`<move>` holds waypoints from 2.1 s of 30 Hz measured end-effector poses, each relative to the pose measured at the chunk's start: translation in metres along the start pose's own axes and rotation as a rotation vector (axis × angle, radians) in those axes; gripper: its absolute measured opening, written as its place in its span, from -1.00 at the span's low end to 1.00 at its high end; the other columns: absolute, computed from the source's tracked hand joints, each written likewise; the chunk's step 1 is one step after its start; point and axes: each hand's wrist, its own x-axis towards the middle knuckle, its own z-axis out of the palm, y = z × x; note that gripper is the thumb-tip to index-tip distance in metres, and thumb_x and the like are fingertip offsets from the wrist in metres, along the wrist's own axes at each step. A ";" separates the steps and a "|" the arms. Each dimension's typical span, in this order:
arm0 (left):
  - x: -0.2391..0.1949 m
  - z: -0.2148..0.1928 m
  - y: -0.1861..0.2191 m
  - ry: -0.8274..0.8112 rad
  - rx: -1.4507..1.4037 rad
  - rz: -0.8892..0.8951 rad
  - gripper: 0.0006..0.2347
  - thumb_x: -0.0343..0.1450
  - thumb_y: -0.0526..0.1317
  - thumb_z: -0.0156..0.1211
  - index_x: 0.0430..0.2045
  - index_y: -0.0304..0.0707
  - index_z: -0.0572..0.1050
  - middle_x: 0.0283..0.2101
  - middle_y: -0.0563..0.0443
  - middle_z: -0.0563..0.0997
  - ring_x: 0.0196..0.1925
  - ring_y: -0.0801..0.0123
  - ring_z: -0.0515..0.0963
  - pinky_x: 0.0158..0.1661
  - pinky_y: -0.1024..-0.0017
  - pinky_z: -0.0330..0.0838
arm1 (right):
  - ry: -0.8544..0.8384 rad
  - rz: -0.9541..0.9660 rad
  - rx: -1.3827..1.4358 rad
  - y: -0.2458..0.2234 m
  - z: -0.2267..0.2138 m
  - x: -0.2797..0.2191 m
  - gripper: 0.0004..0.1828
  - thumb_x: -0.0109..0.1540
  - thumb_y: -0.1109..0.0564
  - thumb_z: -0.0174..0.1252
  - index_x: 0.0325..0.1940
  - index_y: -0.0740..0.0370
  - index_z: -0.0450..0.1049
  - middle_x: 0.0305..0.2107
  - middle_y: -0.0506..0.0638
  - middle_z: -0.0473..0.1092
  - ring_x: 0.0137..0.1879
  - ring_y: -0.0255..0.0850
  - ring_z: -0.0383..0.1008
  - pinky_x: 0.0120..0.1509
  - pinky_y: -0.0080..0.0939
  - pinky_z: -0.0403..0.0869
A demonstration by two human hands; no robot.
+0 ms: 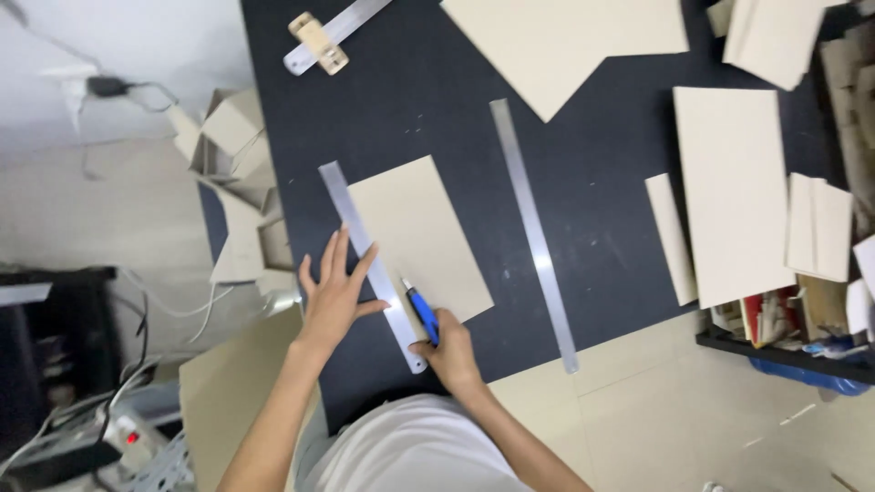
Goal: Measuring and cutting cardboard sheets into smaller pieces using a utility knife and metal rulers on a work surface.
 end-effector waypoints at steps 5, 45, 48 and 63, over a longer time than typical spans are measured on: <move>0.002 -0.013 0.007 -0.081 -0.008 -0.041 -0.12 0.13 0.18 0.42 0.37 0.17 0.12 0.52 -0.26 -0.17 0.55 0.07 -0.20 0.23 -0.43 -0.35 | -0.024 -0.010 0.005 -0.012 -0.008 -0.003 -0.40 -0.02 0.07 0.49 -0.01 0.26 0.40 -0.19 0.16 0.47 0.01 0.13 0.52 0.05 -0.07 0.49; -0.002 -0.003 -0.001 0.008 -0.135 -0.011 -0.06 0.05 0.03 0.58 0.36 0.05 0.18 0.51 -0.35 -0.17 0.56 -0.02 -0.22 0.25 -0.46 -0.43 | 0.065 0.055 -0.023 -0.018 -0.004 -0.015 -0.70 -0.04 0.09 0.49 -0.38 0.12 0.48 -0.49 -0.07 0.59 -0.29 0.00 0.58 -0.21 -0.15 0.44; -0.001 -0.002 -0.002 0.002 -0.111 -0.015 -0.06 0.03 0.06 0.57 0.36 0.05 0.19 0.51 -0.33 -0.18 0.56 0.00 -0.22 0.26 -0.46 -0.41 | 0.047 0.062 -0.011 -0.014 -0.004 -0.013 -0.70 -0.04 0.09 0.50 -0.40 0.11 0.48 -0.54 -0.07 0.57 -0.34 -0.05 0.55 -0.23 -0.19 0.42; 0.000 0.000 -0.005 -0.004 -0.130 -0.004 -0.05 0.05 0.07 0.60 0.38 0.03 0.19 0.51 -0.33 -0.20 0.55 0.00 -0.26 0.26 -0.41 -0.49 | 0.051 0.038 0.005 -0.013 -0.004 -0.012 -0.70 -0.04 0.10 0.51 -0.40 0.10 0.49 -0.55 -0.05 0.54 -0.37 -0.06 0.51 -0.25 -0.21 0.38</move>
